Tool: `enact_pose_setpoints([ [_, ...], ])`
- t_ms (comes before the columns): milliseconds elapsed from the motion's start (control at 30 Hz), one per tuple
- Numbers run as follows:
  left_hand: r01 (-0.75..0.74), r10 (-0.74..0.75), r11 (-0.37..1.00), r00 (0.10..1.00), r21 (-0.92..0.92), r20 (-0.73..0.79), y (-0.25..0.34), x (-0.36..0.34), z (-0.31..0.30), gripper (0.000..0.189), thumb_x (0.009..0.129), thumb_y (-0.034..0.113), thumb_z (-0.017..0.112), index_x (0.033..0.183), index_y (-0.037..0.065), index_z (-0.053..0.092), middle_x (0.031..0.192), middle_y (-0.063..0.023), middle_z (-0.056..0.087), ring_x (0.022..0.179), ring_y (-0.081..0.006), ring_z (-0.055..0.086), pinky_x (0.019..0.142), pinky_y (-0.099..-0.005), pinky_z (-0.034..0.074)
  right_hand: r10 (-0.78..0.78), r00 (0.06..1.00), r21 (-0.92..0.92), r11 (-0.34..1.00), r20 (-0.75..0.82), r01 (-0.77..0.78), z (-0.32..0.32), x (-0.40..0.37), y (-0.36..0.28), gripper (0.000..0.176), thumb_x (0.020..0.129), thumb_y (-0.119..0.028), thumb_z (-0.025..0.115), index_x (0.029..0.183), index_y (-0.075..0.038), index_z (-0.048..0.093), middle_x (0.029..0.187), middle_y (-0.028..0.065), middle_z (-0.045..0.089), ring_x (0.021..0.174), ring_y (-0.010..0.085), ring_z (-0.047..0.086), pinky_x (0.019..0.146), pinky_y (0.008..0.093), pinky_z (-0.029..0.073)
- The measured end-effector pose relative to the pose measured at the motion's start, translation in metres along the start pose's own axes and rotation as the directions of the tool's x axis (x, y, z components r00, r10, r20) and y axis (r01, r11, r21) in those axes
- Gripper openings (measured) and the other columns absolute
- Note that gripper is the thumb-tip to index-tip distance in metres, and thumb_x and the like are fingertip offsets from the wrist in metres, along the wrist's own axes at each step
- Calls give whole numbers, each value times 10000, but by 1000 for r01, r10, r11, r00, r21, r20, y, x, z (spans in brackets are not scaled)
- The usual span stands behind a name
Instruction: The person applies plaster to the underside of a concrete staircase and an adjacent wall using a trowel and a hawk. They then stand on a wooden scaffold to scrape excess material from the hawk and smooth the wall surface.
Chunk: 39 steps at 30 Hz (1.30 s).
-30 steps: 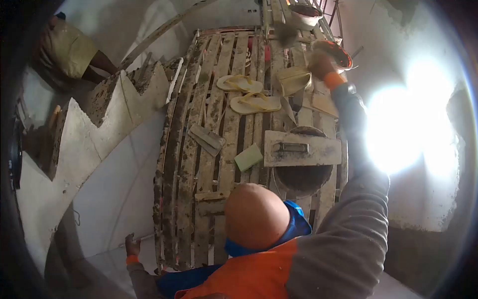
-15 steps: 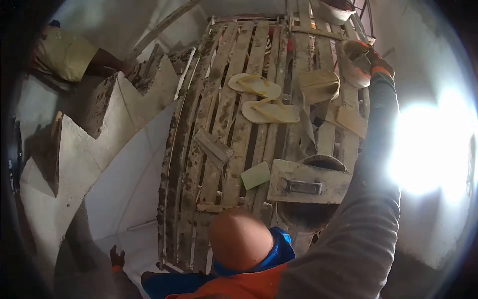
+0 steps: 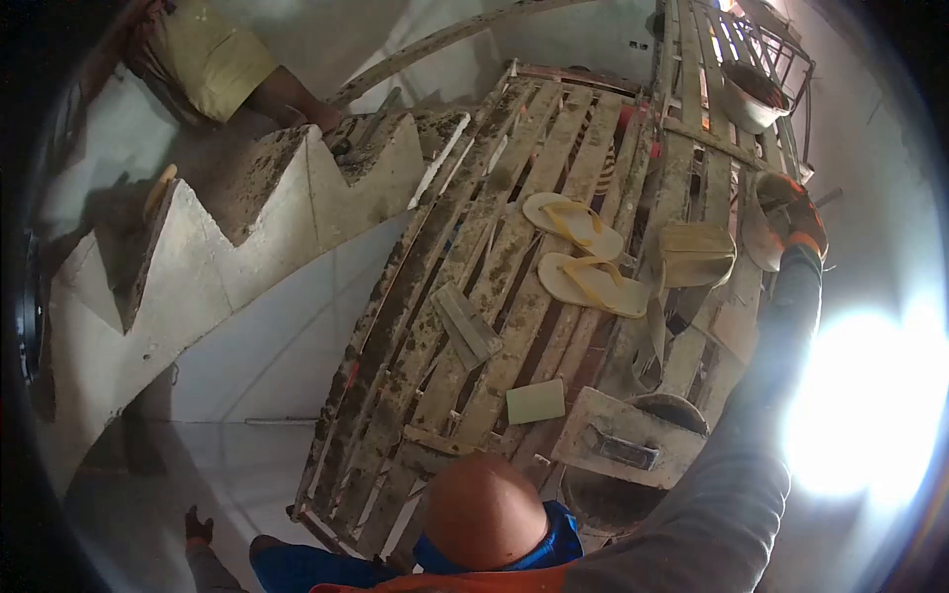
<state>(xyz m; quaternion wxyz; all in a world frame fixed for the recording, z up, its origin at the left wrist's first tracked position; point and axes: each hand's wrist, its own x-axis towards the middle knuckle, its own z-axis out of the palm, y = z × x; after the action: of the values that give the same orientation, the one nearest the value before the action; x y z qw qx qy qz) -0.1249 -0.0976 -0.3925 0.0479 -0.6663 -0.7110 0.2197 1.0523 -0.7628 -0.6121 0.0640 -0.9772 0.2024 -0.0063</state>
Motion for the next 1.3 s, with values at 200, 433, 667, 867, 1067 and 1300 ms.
enact_pose_setpoints([
  [200, 65, -64, 998, 998, -19, 24, -4, -19, -11, 743, 861, 225, 676, 1477, 62, 294, 1521, -187, 298, 1432, -334, 231, 1177, -412, 225, -170, 985, -174, 970, 1, 167, 8, 14, 21, 546, 869, -544, 557, 1279, -187, 598, 1331, 135, 568, 1216, 341, 548, 979, 434, 444],
  [433, 24, -24, 997, 1000, -67, -10, -19, -9, 30, 737, 849, 225, 685, 1467, 65, 318, 1512, -184, 315, 1420, -338, 257, 1169, -419, 232, -296, 950, 29, 954, -97, 300, -1, -33, 55, 472, 909, -437, 573, 1263, -125, 590, 1221, 199, 618, 1158, 353, 584, 938, 442, 467],
  [667, 61, -64, 991, 998, -120, -19, -61, -22, 83, 700, 882, 190, 650, 1477, 79, 297, 1500, -177, 338, 1426, -348, 240, 1171, -422, 239, -435, 867, 209, 850, -241, 484, 26, -44, 101, 507, 871, -486, 636, 1189, -92, 619, 1103, 197, 662, 1008, 330, 640, 837, 416, 492],
  [867, 173, -199, 958, 976, -227, -94, -135, -41, 143, 642, 912, 205, 620, 1463, 64, 322, 1488, -174, 360, 1410, -334, 274, 1167, -434, 240, -640, 736, 399, 629, -221, 667, -43, -213, 23, 483, 785, -332, 766, 1106, -2, 621, 983, 163, 675, 895, 229, 638, 786, 371, 488],
  [1067, 183, -272, 958, 827, -222, -493, -267, -45, 197, 571, 963, 343, 545, 1417, 29, 400, 1438, -186, 429, 1352, -347, 371, 1118, -427, 319, -898, 414, 551, 273, -148, 789, -93, -396, -81, 423, 789, -202, 734, 1117, 31, 605, 979, 134, 667, 913, 188, 619, 796, 332, 471],
  [1300, 167, -172, 977, 257, -132, -951, -338, -104, 107, 465, 905, 396, 622, 1252, 88, 598, 1249, -171, 602, 1214, -353, 525, 1010, -441, 433, -970, -232, 544, -236, -76, 805, -79, -538, -191, 576, 839, -226, 721, 1285, 49, 482, 1235, 188, 552, 1108, 276, 534, 946, 385, 431],
])
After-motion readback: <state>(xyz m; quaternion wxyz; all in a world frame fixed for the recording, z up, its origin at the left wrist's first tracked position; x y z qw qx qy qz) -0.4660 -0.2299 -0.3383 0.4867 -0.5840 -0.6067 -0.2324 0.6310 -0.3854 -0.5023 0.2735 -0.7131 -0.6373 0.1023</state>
